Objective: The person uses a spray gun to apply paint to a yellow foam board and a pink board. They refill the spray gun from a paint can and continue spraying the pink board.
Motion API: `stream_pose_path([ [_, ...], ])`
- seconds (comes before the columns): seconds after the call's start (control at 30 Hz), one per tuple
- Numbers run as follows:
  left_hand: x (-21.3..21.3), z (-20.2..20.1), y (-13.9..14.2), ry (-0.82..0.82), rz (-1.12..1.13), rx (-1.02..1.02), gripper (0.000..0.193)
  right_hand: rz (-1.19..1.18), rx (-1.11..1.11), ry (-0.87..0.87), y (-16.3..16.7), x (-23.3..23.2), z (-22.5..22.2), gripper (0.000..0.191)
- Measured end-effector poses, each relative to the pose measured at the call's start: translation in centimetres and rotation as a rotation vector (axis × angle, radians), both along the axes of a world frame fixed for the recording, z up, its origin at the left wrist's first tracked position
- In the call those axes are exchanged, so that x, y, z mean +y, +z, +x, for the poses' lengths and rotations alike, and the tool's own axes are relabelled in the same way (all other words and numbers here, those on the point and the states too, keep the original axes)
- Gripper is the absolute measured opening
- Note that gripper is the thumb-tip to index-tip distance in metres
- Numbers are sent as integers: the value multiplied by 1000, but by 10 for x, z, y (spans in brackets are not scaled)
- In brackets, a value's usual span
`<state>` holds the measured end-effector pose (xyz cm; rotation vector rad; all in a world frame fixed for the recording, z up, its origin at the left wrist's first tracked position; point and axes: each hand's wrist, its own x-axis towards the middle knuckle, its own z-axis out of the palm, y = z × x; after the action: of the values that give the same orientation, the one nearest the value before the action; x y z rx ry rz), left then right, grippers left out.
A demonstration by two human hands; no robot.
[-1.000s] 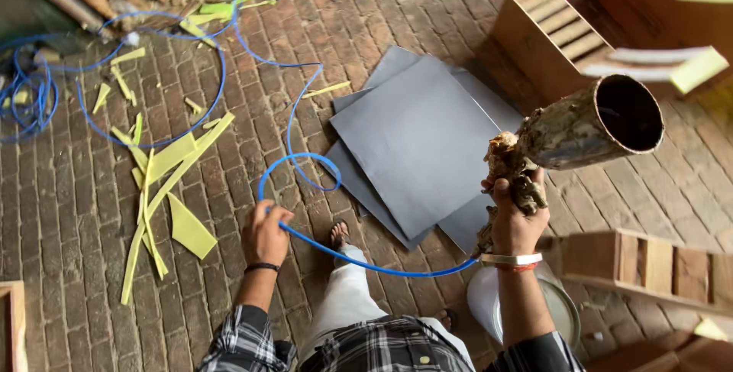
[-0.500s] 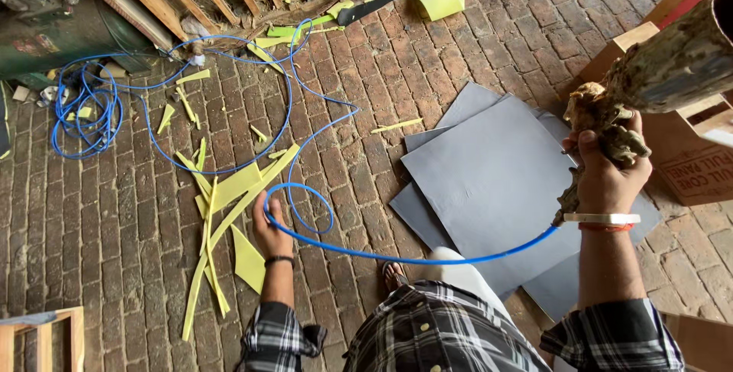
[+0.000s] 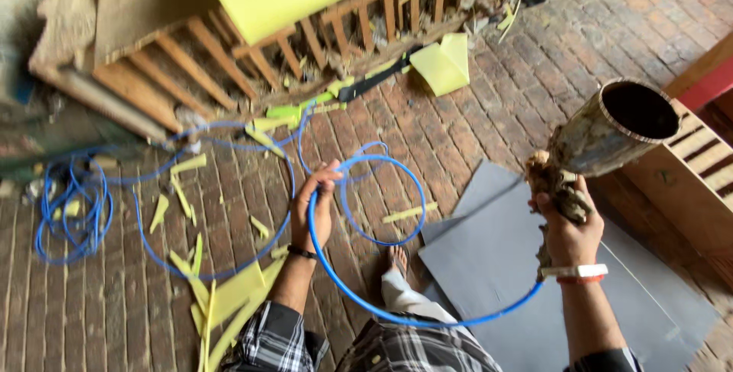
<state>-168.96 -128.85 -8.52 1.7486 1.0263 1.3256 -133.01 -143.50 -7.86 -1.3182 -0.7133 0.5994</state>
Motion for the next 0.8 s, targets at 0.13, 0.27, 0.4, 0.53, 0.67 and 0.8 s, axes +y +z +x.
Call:
stream_pose_path([
  [0.13, 96, 36, 9, -162, -102, -25, 20, -43, -75, -70, -1, 53, 19, 33],
  [0.27, 186, 80, 12, -165, -35, 11, 26, 0, -53, -157, 9, 117, 51, 44],
  [0.4, 270, 140, -3, -166, 117, 187, 28, -51, -100, -214, 12, 173, 106, 53],
  [0.53, 359, 217, -20, -219, 73, 136, 38, -75, -149, -258, 11, 245, 181, 55],
  [0.67, 435, 318, -20, -388, 71, 134, 26, -88, -185, -390, 17, 307, 242, 69],
  [0.8, 498, 434, -8, -553, -81, 111, 23, -263, -286, -523, 26, 354, 307, 76],
])
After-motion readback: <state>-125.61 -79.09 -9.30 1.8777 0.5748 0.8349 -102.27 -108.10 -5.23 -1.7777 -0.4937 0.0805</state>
